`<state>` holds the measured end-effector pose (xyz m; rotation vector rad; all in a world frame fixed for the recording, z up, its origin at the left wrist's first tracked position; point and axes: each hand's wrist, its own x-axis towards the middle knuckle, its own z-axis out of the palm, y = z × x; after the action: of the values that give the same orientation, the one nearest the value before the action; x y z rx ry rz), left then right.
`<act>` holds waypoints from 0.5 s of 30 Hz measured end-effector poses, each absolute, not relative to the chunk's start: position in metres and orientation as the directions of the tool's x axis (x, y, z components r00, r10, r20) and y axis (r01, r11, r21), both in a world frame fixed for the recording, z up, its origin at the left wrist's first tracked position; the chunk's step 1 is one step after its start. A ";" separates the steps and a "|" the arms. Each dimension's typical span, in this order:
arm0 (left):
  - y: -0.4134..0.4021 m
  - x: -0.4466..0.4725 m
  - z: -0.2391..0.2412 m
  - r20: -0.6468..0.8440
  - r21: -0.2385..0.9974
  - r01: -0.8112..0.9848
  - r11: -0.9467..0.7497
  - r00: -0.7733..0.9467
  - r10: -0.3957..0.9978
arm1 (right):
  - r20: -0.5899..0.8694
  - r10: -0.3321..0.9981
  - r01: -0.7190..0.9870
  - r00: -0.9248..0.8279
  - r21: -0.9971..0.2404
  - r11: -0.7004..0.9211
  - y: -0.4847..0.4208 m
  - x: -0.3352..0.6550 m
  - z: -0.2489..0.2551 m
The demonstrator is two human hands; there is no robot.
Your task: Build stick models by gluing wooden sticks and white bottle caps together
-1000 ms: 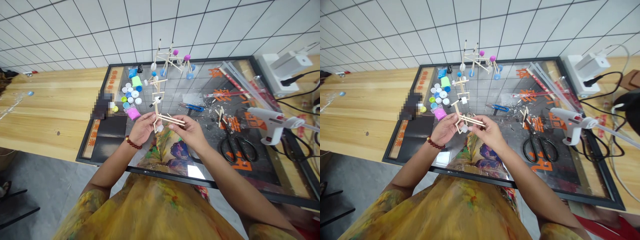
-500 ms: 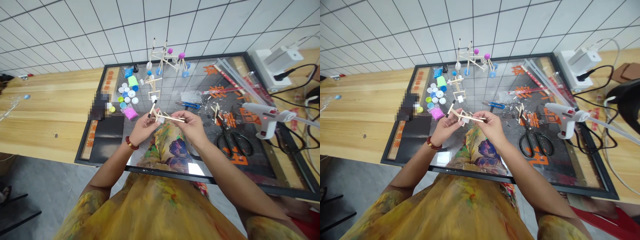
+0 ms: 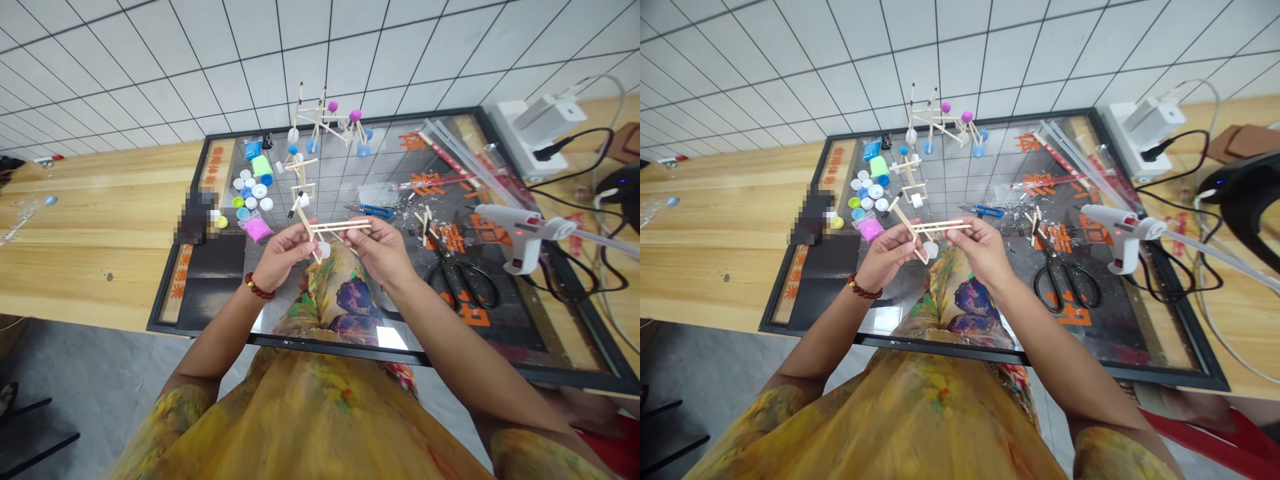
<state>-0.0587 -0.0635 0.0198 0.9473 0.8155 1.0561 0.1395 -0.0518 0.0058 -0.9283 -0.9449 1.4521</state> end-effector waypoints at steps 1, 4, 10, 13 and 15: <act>-0.063 -0.058 0.020 -0.090 0.923 -0.334 0.190 0.291 0.952 | -0.039 0.995 -0.388 -0.094 -0.919 -0.073 -0.052 0.139 0.006; -0.063 -0.058 0.019 -0.084 0.929 -0.322 0.182 0.295 0.952 | -0.043 0.987 -0.436 -0.153 -0.893 -0.107 -0.052 0.138 0.008; -0.063 -0.057 0.016 -0.121 0.924 -0.313 0.218 0.300 0.946 | -0.139 0.968 -0.545 -0.209 -0.805 -0.233 -0.051 0.133 0.002; -0.063 -0.057 0.014 -0.121 0.933 -0.293 0.211 0.299 0.947 | -0.138 0.972 -0.527 -0.190 -0.821 -0.220 -0.051 0.131 -0.002; -0.064 -0.056 0.013 -0.100 0.946 -0.269 0.181 0.288 0.952 | -0.094 0.986 -0.479 -0.141 -0.864 -0.151 -0.051 0.130 -0.004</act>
<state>-0.0558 -0.0637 0.0127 1.0086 0.8625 1.0343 0.1303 -0.0514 -0.0040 -0.8515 -0.8341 1.5830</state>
